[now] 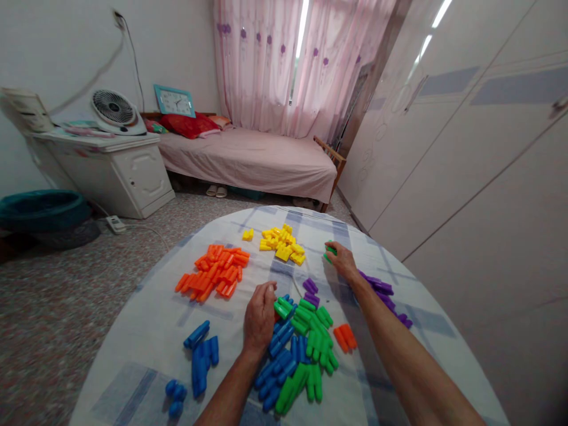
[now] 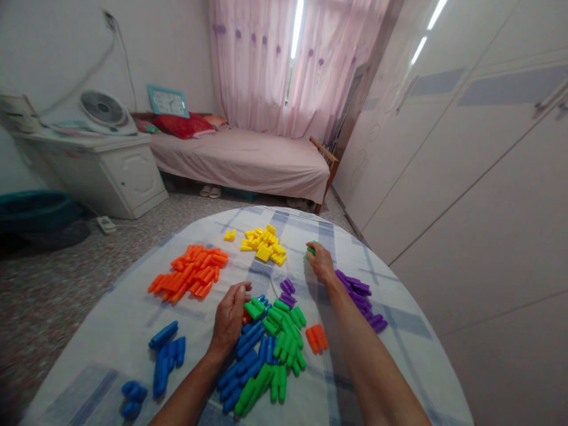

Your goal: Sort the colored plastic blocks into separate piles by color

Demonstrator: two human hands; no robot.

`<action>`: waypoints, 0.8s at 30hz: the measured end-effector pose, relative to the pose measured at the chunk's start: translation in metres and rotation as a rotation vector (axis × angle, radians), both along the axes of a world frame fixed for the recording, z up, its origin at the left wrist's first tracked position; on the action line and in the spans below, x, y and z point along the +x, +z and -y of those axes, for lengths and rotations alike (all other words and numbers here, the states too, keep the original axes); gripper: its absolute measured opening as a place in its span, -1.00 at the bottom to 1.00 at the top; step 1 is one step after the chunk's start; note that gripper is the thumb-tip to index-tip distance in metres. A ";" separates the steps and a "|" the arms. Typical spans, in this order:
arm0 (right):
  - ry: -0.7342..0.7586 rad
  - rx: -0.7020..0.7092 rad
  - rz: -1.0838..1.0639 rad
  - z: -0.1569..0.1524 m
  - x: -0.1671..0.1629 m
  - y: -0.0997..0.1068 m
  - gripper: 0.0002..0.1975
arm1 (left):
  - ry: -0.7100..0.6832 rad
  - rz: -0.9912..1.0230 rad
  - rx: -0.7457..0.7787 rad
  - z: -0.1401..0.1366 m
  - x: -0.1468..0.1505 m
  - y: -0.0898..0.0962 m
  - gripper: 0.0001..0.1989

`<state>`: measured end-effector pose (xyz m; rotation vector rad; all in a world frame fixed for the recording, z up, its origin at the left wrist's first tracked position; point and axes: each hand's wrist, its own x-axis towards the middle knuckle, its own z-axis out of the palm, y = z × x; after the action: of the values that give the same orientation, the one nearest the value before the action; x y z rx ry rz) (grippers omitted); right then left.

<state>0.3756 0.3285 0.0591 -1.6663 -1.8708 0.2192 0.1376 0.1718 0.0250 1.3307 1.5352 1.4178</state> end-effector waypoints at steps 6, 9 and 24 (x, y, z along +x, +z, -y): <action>-0.029 0.091 0.073 0.012 -0.001 0.005 -0.71 | 0.012 0.016 0.016 0.001 0.000 0.001 -0.61; 0.070 0.130 0.083 0.042 -0.019 0.013 -0.73 | 0.030 0.036 0.024 0.001 0.001 0.002 -0.62; 0.474 -0.054 0.229 0.138 -0.091 0.019 -0.79 | 0.054 0.055 0.014 -0.001 -0.001 -0.002 -0.57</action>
<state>0.2848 0.1909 0.0784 -1.2994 -2.4387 0.2816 0.1363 0.1727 0.0230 1.2566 1.5384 1.4887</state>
